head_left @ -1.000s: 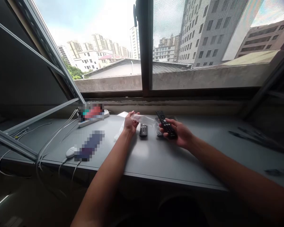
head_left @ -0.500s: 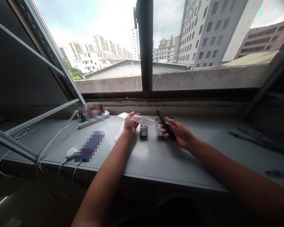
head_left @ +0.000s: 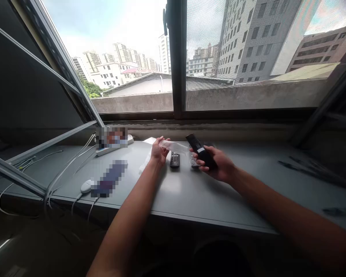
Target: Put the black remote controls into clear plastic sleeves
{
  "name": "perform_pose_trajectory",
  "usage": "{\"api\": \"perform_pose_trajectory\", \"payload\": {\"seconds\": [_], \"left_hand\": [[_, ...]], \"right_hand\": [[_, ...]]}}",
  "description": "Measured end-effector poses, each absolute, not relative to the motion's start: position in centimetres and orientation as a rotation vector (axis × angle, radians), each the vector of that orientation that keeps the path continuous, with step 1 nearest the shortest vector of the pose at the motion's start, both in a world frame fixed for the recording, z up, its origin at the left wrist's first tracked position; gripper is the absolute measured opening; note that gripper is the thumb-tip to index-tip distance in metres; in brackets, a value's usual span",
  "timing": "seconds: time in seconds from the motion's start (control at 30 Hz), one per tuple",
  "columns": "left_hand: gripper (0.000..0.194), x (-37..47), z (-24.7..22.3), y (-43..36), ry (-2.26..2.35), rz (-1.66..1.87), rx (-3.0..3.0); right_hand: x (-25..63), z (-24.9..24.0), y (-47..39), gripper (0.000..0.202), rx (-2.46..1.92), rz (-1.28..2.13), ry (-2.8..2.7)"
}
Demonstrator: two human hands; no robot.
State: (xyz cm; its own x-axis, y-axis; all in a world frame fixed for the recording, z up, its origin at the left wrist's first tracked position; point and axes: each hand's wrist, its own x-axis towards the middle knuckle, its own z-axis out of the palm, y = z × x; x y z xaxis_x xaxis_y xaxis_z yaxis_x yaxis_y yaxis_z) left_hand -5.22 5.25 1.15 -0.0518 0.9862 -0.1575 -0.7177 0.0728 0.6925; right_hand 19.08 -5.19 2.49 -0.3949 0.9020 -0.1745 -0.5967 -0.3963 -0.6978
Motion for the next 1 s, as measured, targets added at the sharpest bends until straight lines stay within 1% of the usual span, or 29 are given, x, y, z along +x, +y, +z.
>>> {"api": "perform_pose_trajectory", "payload": {"seconds": [0.13, 0.17, 0.3, 0.4, 0.53, 0.6, 0.7, 0.8, 0.9, 1.0], "left_hand": [[0.013, -5.5, 1.0, 5.5, 0.71, 1.473, 0.433], [0.012, -5.6, 1.0, 5.6, 0.706, 1.475, 0.418], [0.011, -5.9, 1.0, 5.8, 0.707, 1.485, 0.367], [0.011, -5.9, 1.1, 5.7, 0.709, 1.484, 0.343], [0.01, -5.7, 1.5, 5.4, 0.705, 1.476, 0.342], [0.009, -5.6, 1.7, 5.2, 0.708, 1.478, 0.338], [0.01, -5.7, 1.7, 5.2, 0.713, 1.483, 0.338], [0.011, -5.8, 1.5, 5.3, 0.709, 1.483, 0.351], [0.012, -5.9, 1.3, 5.5, 0.712, 1.481, 0.363], [0.01, -5.9, 1.3, 5.5, 0.71, 1.477, 0.363]], "right_hand": [[19.0, 2.2, -5.0, 0.019, -0.721, 1.797, -0.736], [18.9, 2.1, -5.0, 0.021, -0.727, 1.769, -0.748], [18.9, 1.3, -4.7, 0.041, -0.76, 1.696, -0.834], [18.7, 0.7, -4.6, 0.045, -0.755, 1.566, -0.983], [18.2, 0.5, -4.9, 0.047, -0.746, 1.224, -1.245], [18.0, 0.6, -5.3, 0.041, -0.731, 1.021, -1.38], [17.9, 0.8, -5.8, 0.023, -0.658, 0.699, -1.568], [18.0, 0.9, -6.0, 0.012, -0.635, 0.515, -1.692], [18.1, 0.8, -6.0, 0.012, -0.63, 0.475, -1.728], [18.1, 0.7, -6.0, 0.021, -0.611, 0.493, -1.75]]}}
